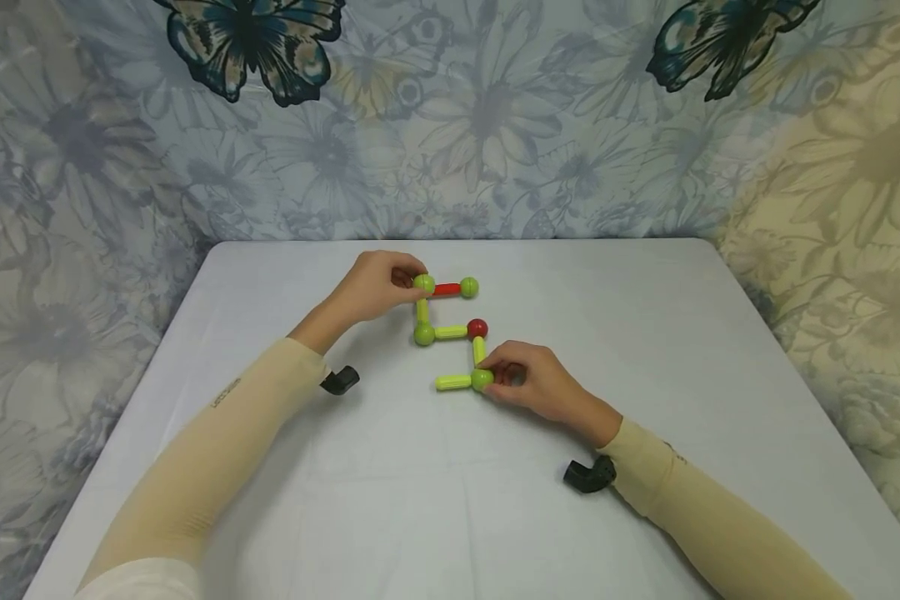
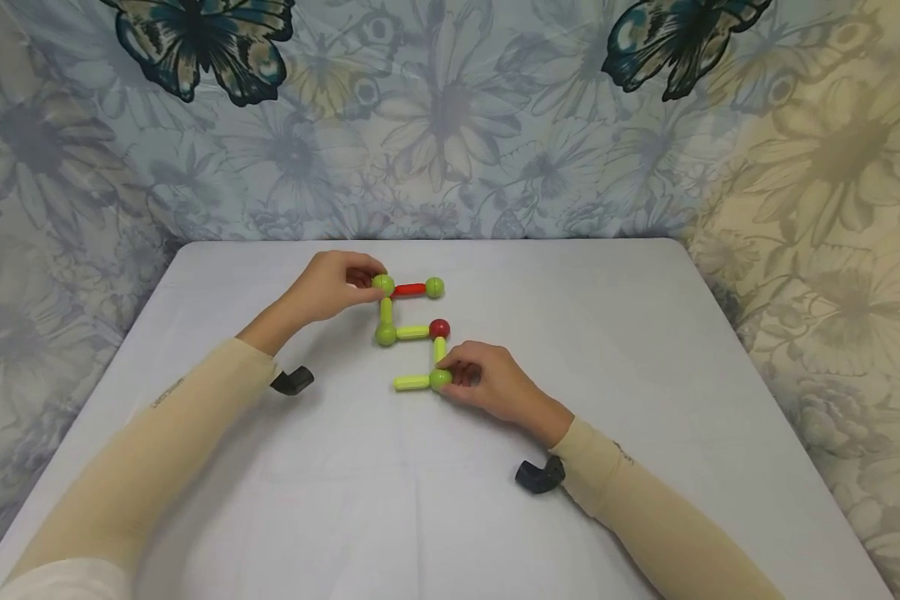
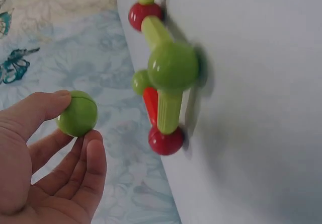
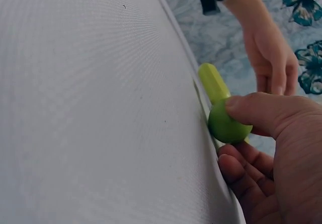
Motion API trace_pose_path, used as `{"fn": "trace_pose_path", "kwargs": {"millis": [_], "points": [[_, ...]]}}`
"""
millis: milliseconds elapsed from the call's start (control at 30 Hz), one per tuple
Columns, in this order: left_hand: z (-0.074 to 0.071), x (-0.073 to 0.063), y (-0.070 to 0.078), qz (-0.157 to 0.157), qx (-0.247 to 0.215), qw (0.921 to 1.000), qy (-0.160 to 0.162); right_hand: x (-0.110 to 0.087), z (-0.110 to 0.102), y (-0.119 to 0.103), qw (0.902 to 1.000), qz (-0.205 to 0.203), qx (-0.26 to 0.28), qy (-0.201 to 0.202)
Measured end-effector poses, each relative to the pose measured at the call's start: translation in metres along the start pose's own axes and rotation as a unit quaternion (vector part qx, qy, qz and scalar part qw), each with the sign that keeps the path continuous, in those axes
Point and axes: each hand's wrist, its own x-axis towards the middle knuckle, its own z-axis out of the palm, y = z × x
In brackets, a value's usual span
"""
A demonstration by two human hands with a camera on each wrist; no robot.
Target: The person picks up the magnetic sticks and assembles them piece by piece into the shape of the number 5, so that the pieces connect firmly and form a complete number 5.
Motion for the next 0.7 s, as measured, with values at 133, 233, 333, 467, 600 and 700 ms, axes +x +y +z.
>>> {"fn": "trace_pose_path", "kwargs": {"millis": [133,233,333,467,600,700], "points": [[0.007,-0.024,-0.001,0.003,-0.021,0.9997,-0.015,0.0,0.001,0.001,1.0,0.003,0.001,-0.001],[0.013,-0.039,-0.005,0.006,-0.037,0.9991,-0.018,0.0,0.001,0.002,1.0,0.005,0.002,-0.003],[0.02,-0.051,-0.008,0.012,-0.043,0.9985,-0.03,0.0,0.001,0.002,1.0,0.004,0.002,-0.005],[0.031,-0.063,-0.009,0.015,-0.039,0.9969,-0.066,0.0,0.001,0.001,1.0,0.007,-0.002,-0.006],[0.038,-0.072,-0.01,0.019,-0.023,0.9944,-0.101,0.0,-0.001,-0.001,0.9999,0.011,-0.002,-0.004],[0.042,-0.076,-0.011,0.022,-0.015,0.9928,-0.117,0.0,-0.001,-0.001,0.9999,0.011,0.001,-0.005]]}}
